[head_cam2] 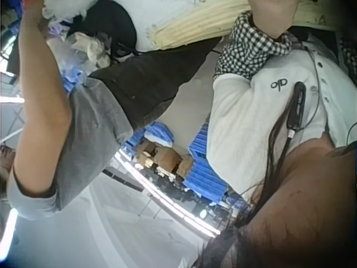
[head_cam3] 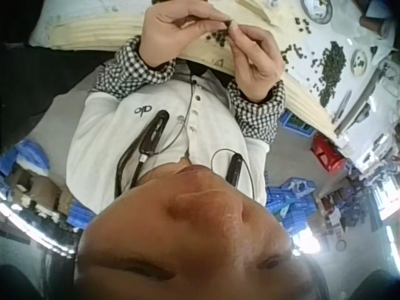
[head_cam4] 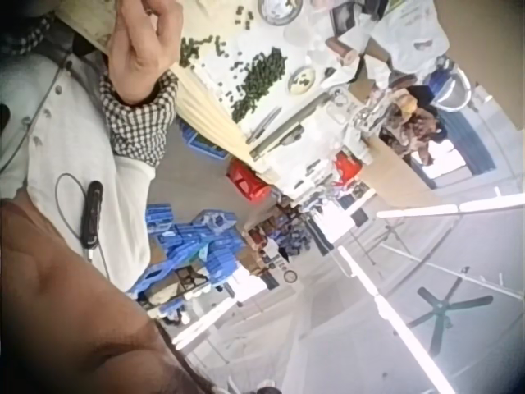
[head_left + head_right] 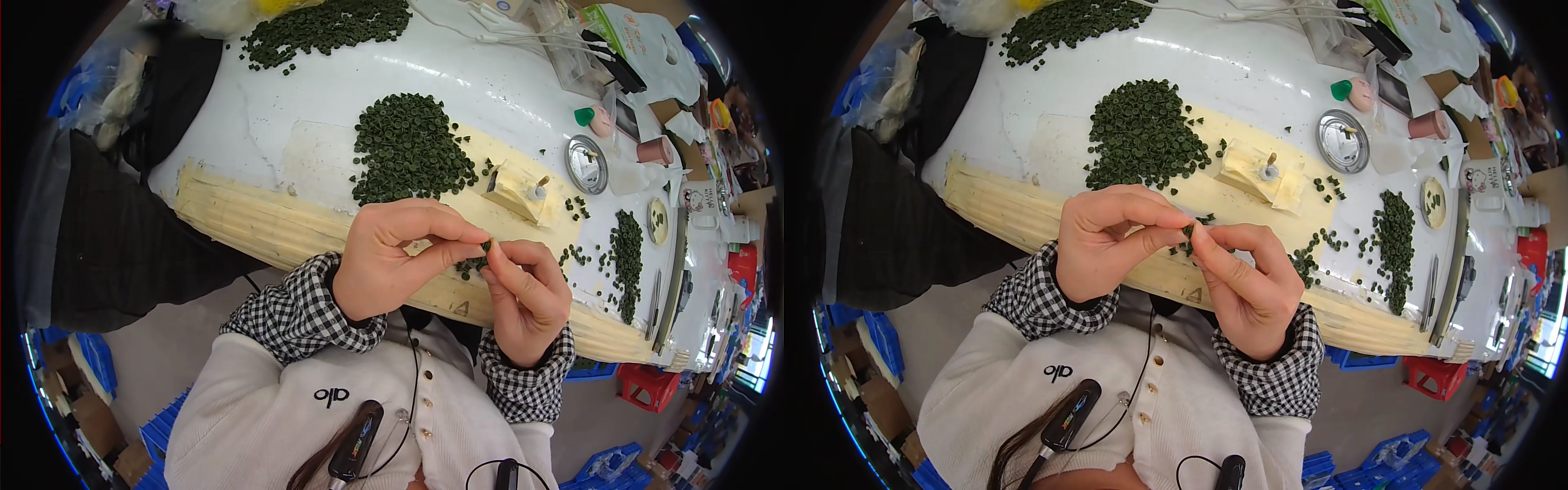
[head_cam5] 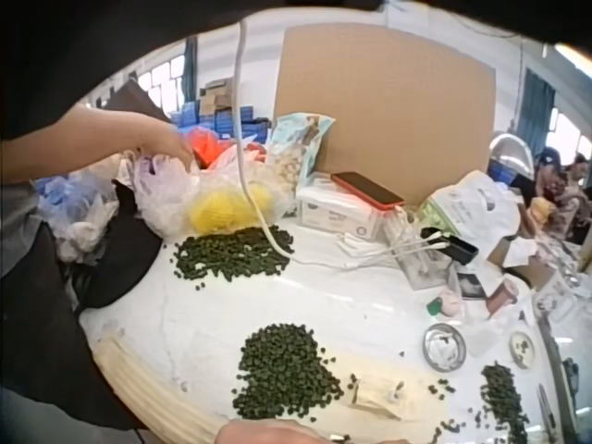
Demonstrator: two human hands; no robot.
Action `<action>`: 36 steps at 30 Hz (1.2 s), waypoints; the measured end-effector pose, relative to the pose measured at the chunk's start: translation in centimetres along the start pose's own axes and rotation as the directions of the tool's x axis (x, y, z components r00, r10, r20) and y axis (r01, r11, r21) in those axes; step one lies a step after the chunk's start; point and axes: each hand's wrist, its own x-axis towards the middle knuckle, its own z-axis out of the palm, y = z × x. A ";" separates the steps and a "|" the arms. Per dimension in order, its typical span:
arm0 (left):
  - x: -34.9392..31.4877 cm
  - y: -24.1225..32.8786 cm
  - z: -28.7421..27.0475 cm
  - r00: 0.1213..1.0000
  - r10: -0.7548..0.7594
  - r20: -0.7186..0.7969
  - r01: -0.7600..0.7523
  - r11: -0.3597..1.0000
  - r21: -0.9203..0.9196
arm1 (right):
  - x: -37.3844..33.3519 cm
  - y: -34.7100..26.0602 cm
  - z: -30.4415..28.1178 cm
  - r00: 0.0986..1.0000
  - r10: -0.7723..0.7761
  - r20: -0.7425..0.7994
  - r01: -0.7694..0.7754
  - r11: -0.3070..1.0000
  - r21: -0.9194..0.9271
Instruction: The person is sorting small green plastic toy components at a workbench.
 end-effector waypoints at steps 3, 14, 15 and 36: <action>0.0 0.0 -0.1 1.000 0.003 0.006 -0.003 1.000 0.013 | 0.0 0.0 -0.1 1.000 0.011 0.007 -0.011 1.000 -0.019; 0.1 0.2 -0.4 1.000 0.006 0.010 -0.006 1.000 0.028 | 0.3 -0.1 -0.1 1.000 0.011 0.026 -0.011 1.000 -0.015; 0.1 0.2 -0.4 1.000 0.016 0.013 -0.017 0.999 0.033 | 0.2 -0.1 -0.1 1.000 0.011 0.024 -0.011 1.000 -0.021; 0.1 -0.2 -0.1 0.984 -0.090 -0.152 0.073 0.991 -0.114 | 3.2 -9.7 -5.0 0.908 -0.375 -0.184 0.377 0.546 0.748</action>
